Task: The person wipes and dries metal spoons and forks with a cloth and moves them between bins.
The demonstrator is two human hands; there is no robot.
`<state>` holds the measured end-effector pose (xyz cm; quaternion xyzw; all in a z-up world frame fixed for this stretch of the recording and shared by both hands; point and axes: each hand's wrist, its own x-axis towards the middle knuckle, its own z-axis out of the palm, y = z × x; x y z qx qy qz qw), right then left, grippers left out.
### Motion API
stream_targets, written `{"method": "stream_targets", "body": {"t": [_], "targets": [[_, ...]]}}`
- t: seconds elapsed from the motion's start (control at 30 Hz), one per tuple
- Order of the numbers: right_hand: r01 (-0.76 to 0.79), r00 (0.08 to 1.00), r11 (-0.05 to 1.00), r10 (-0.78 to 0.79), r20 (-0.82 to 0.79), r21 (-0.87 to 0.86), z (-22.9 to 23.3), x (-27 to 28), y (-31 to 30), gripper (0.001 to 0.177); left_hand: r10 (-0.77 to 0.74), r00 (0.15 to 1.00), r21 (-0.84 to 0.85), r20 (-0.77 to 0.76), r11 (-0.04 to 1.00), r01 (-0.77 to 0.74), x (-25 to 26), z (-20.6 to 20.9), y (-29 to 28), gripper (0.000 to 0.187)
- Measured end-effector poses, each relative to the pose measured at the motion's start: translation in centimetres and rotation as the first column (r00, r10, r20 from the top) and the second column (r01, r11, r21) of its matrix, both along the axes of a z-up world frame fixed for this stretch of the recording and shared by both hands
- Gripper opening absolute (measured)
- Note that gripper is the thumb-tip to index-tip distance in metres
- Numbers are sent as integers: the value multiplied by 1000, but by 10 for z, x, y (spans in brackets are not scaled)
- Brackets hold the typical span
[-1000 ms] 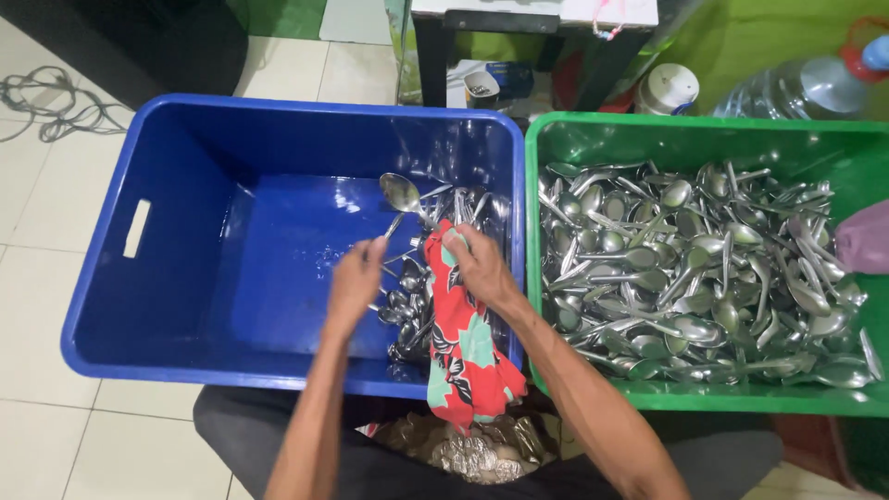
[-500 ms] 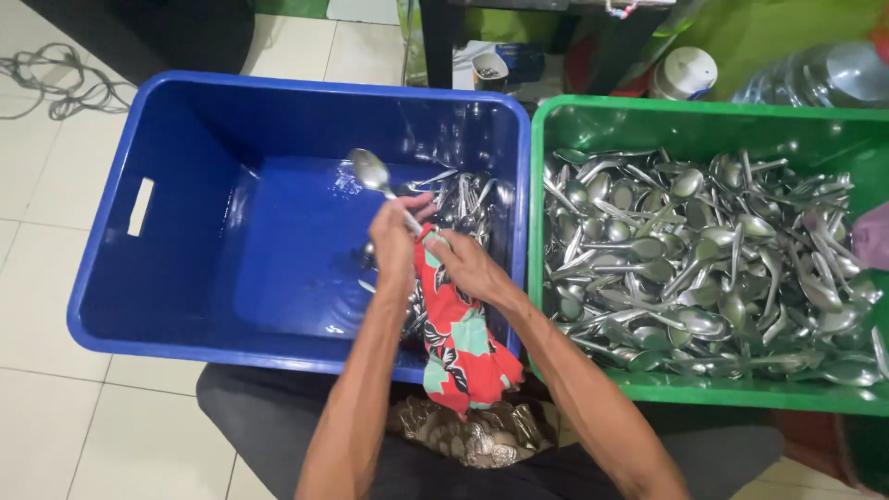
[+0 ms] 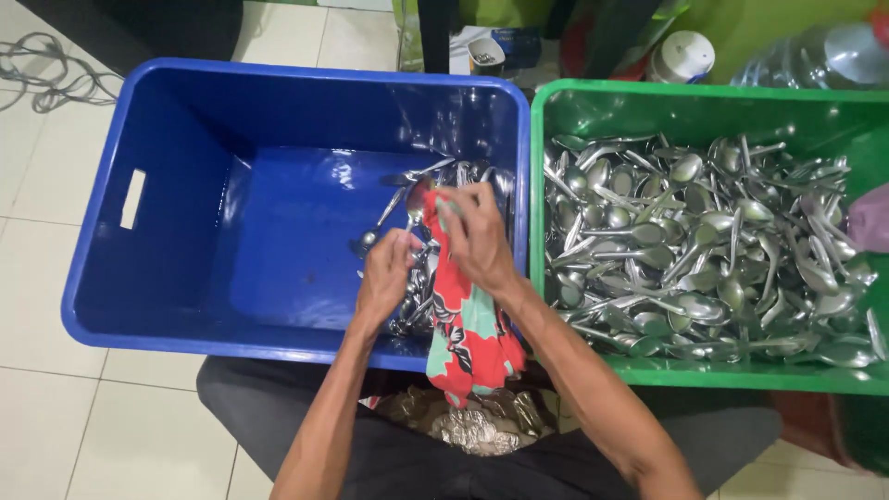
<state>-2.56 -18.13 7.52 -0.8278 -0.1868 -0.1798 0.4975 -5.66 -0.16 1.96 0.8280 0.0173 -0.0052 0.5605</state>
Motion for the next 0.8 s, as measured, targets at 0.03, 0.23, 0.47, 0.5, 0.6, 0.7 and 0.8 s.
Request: {"method": "stream_targets", "body": {"t": [0.03, 0.23, 0.47, 0.5, 0.6, 0.7, 0.8], "targets": [[-2, 1000, 1000, 2, 4, -3, -2, 1, 5, 22, 2, 1000, -3, 4, 1000, -2, 0, 1, -1, 36], [-81, 987, 962, 114, 112, -261, -22, 15, 13, 12, -54, 998, 23, -45, 998, 55, -8, 11, -6, 38], [7, 978, 940, 65, 199, -342, -38, 18, 16, 11, -78, 996, -44, -32, 996, 77, -8, 10, -6, 36], [-32, 976, 929, 109, 190, -368, -46, 20, 15, 12, -68, 996, -37, -55, 997, 66, -9, 11, -5, 36], [66, 985, 930, -2, 174, -361, -52, 29, 13, 12, -50, 994, -12, -102, 999, 49, -13, 5, -4, 37], [199, 972, 960, -168, 162, -196, -37, 32, 3, 14, 35, 998, 5, -49, 999, -35, -10, 14, -2, 36], [247, 959, 964, -229, 168, -97, -28, 25, -5, 19, 127, 990, -21, -55, 992, -128, -11, 17, 2, 30]]}}
